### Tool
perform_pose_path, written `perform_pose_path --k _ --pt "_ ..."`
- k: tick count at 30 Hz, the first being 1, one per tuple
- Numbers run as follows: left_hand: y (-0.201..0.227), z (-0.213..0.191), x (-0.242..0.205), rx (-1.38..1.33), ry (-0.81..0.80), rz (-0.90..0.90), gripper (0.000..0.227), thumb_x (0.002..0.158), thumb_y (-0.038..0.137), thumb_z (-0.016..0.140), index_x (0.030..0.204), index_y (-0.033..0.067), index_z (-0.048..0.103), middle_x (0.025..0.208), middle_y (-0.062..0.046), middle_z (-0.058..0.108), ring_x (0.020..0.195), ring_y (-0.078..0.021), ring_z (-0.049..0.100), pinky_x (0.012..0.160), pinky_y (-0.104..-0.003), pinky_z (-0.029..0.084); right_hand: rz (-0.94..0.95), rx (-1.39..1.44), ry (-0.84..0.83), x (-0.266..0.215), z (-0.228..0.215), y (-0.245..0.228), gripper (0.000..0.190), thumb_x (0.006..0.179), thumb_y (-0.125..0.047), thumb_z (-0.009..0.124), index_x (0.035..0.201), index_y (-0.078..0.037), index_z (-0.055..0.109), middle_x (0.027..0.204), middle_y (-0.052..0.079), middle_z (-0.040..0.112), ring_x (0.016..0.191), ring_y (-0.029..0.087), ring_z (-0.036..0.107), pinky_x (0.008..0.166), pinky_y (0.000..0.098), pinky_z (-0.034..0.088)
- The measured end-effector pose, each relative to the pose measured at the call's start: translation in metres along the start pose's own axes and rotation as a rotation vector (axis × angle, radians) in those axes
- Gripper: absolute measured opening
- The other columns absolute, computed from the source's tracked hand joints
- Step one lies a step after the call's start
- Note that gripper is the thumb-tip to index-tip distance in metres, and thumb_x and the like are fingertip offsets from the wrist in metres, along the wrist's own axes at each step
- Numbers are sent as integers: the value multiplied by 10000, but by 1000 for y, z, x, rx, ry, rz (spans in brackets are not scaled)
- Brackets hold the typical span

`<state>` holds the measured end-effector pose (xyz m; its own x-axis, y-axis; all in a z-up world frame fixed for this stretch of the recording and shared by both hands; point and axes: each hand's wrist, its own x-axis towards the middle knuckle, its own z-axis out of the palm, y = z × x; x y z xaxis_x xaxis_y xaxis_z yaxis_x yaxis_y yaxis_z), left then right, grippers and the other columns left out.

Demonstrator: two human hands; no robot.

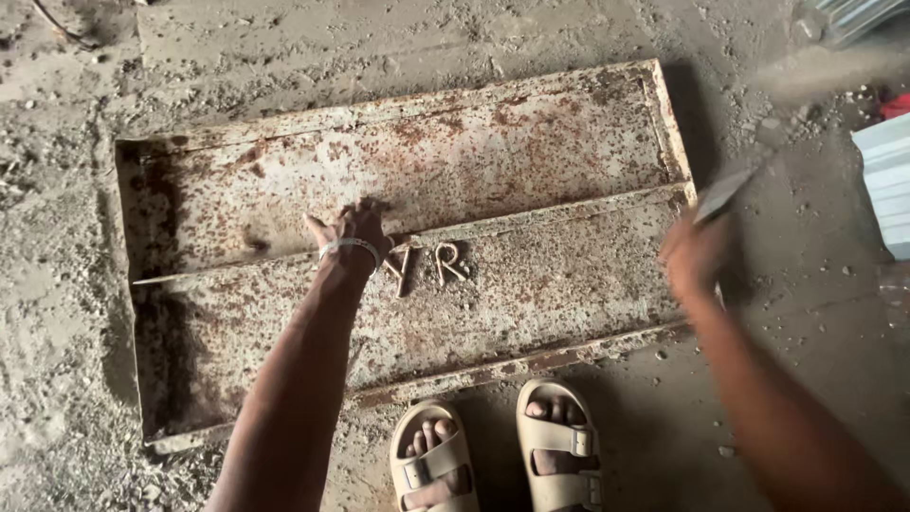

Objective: The person repeatedly strikes a rectangular metal tray with a hammer while holding it steady with the other hand. The letters 'Y' and 'R' are visible on the tray's surface. The person adjusts the tray's position and continues hammering along its edges and center.

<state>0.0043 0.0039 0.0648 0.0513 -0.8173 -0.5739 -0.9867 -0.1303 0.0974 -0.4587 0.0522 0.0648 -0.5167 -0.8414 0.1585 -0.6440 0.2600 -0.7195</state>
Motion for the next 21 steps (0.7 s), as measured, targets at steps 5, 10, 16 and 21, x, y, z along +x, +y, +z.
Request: perform_pose_path --k 5,10,16,21 --pt "5 -2 4 36 37 -1 780 882 724 604 1513 321 384 1618 4 337 1443 -272 396 1113 -822 91 543 316 -315 -32 -9 55 360 990 -384 711 860 -94 543 660 0 522 462 91 480 353 249 331" --pt "-1 5 6 32 52 7 764 893 648 639 1540 321 397 1617 21 393 1466 -243 412 1159 -802 117 274 574 -97 13 -84 29 264 1081 -338 718 968 -128 606 687 -25 450 472 87 367 384 262 273" --pt "-3 11 7 9 77 63 819 884 686 620 1539 253 388 1609 -26 393 1434 -269 434 1127 -815 171 -110 1031 -50 81 -111 -48 289 1143 -308 617 1011 -73 510 783 62 531 640 185 542 664 374 566" --pt "-5 12 15 15 26 23 850 895 707 621 1568 243 386 1600 -51 432 1437 -290 462 1170 -772 203 76 521 -128 3 -18 -7 394 1195 -465 387 1123 -93 493 767 22 504 623 140 500 535 306 457"
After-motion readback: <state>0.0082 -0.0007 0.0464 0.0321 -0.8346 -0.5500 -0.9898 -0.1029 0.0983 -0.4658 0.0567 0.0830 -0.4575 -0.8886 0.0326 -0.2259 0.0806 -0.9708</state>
